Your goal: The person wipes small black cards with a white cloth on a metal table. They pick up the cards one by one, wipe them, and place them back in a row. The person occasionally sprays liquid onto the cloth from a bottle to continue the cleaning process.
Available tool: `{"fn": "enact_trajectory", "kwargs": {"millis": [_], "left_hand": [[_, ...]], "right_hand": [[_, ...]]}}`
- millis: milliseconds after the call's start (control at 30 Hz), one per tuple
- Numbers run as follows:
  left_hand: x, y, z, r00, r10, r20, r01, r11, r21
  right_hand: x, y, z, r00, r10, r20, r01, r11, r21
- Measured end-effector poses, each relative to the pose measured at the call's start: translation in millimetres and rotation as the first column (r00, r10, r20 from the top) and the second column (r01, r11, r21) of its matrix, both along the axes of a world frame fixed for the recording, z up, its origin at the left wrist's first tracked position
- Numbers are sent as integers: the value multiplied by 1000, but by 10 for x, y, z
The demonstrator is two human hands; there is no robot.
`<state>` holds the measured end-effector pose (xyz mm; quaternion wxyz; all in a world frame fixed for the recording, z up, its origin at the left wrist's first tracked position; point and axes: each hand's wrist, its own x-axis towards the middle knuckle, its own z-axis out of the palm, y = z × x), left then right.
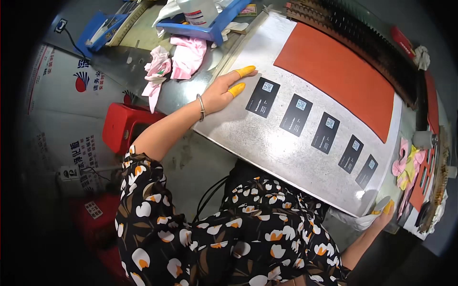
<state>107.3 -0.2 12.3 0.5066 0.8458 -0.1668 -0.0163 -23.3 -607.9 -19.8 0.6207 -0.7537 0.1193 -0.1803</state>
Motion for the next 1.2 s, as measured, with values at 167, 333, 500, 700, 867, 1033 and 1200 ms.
{"fn": "enact_trajectory", "kwargs": {"millis": [167,333,500,700,867,1033,1200], "left_hand": [[-2,19,-38,1000,15,-12,-16,999,-44],[10,23,-36,1000,5,7,-5,1000,-23],[0,-1,5,1000,21,-17,-21,1000,-18],[4,16,-6,1000,17,15,-17,1000,10],[9,23,-24,1000,17,6,-17,1000,-9],[6,10,-10,1000,29,-5,-29,999,-14],[8,10,-35,999,45,10,-45,999,-24]], "right_hand": [[-13,-79,-24,1000,13,-19,-13,1000,-4],[-8,-90,-22,999,2,-49,-1,1000,12],[-25,-177,-33,996,51,-66,-51,999,4],[-13,-85,17,993,104,-47,-102,993,59],[-19,-66,53,991,120,-52,-116,991,67],[-19,-79,33,995,85,-55,-84,996,31],[-20,-110,33,993,89,-74,-89,996,-2]]}}
